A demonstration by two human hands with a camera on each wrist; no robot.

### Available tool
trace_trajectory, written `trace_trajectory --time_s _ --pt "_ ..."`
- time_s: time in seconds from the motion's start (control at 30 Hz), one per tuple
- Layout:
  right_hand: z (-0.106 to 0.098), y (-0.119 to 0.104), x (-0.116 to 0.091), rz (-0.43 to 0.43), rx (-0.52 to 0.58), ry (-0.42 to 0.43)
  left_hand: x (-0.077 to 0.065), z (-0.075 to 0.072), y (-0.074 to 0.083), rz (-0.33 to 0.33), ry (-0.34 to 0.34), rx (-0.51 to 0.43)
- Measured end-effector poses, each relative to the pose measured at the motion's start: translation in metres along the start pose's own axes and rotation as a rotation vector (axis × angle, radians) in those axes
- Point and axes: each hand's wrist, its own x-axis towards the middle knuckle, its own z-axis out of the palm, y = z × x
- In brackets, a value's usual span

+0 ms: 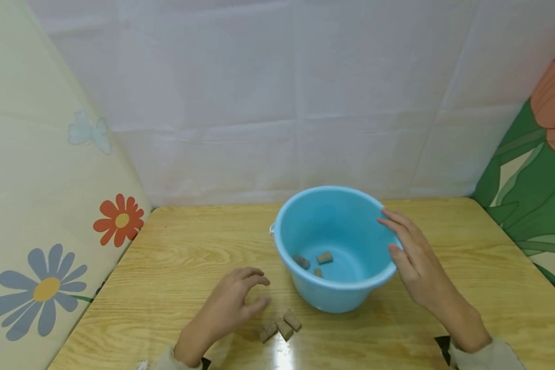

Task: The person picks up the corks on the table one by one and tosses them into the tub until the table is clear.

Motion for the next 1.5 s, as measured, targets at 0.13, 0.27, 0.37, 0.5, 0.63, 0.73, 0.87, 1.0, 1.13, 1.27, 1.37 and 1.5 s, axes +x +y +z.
trace_trajectory --time_s 0.13,0.27,0.37,0.5,0.63,0.73,0.87,1.0,1.13,1.27,1.37,1.5 --pt "0.000 0.000 0.000 -0.009 0.003 0.002 -0.004 0.003 -0.002 -0.008 -0.086 -0.014" --pt "0.000 0.001 0.000 -0.016 0.006 0.003 -0.007 0.003 -0.003 -0.031 -0.182 -0.031" --pt "0.000 0.002 0.000 -0.014 0.008 0.005 -0.009 0.003 -0.003 -0.049 -0.230 -0.045" --pt "0.001 0.002 0.000 -0.023 0.006 0.011 -0.011 0.005 -0.005 -0.061 -0.275 -0.062" --pt "0.002 0.003 -0.001 -0.032 0.001 0.015 -0.014 0.008 -0.006 -0.075 -0.322 -0.072" --pt "0.002 0.003 -0.001 -0.038 -0.008 0.019 -0.016 0.009 -0.006 -0.078 -0.340 -0.073" --pt "0.002 0.003 -0.001 -0.043 -0.023 0.025 -0.017 0.009 -0.006 -0.089 -0.362 -0.088" --pt "0.001 0.002 -0.001 -0.035 -0.020 0.021 -0.018 0.007 -0.005 -0.095 -0.384 -0.094" --pt "0.001 0.002 -0.001 -0.031 -0.018 0.021 -0.019 0.007 -0.006 -0.091 -0.395 -0.090" --pt "0.001 0.003 -0.001 -0.043 -0.025 0.028 -0.020 0.007 -0.006 -0.076 -0.391 -0.079" --pt "0.001 0.003 -0.001 -0.043 -0.026 0.027 -0.021 0.008 -0.006 -0.072 -0.390 -0.078" --pt "0.001 0.002 -0.001 -0.034 -0.020 0.021 -0.020 0.009 -0.006 -0.076 -0.397 -0.080"
